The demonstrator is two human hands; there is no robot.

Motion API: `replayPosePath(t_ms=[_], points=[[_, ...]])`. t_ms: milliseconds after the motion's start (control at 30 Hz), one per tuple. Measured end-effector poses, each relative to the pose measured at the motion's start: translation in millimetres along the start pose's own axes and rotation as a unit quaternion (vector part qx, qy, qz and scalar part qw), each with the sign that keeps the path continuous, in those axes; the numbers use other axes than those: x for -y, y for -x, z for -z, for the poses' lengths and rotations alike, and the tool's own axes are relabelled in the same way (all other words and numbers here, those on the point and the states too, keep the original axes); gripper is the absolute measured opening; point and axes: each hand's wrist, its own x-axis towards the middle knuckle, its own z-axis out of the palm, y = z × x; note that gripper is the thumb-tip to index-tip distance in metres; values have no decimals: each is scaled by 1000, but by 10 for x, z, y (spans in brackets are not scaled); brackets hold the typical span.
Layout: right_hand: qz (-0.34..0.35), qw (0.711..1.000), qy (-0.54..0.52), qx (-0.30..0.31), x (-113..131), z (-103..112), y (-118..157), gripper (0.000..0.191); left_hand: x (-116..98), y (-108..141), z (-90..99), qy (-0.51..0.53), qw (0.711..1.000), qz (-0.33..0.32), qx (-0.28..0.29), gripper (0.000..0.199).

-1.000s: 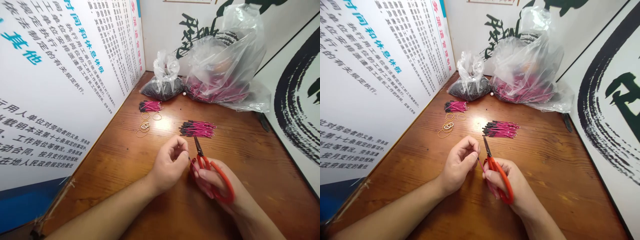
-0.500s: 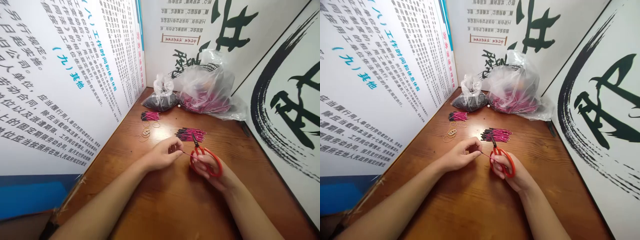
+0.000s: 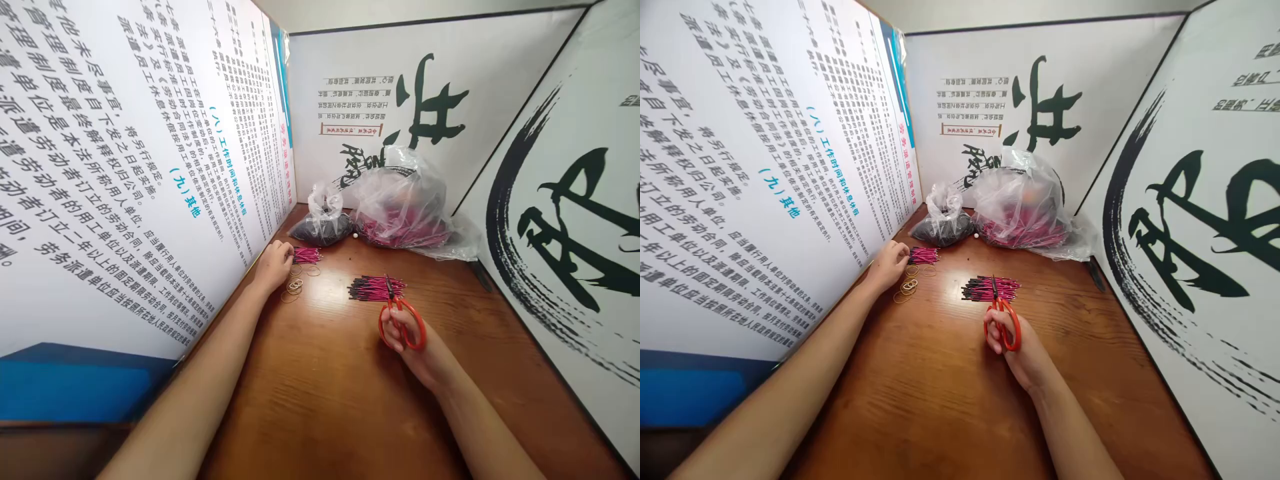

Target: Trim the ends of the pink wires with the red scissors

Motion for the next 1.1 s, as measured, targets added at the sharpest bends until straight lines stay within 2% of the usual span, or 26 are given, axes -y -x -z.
replayPosePath(t_ms=[233, 467, 733, 967, 1100], points=[[-9, 999, 34, -10, 35, -32, 6, 27, 137, -78, -151, -37, 999, 0, 10, 8], [-23, 996, 82, -15, 37, -77, 24, 31, 109, -193, -238, -72, 997, 2, 17, 8], [-30, 993, 113, -18, 27, -93, 25, 35, 57, -185, -241, -91, 995, -10, 32, 7], [-35, 991, 126, -20, -8, -84, 24, 38, 11, -170, -269, -73, 997, 0, 14, 8], [-31, 991, 128, -21, -19, -78, 18, 39, 23, -189, -264, -34, 999, 12, -27, 10]])
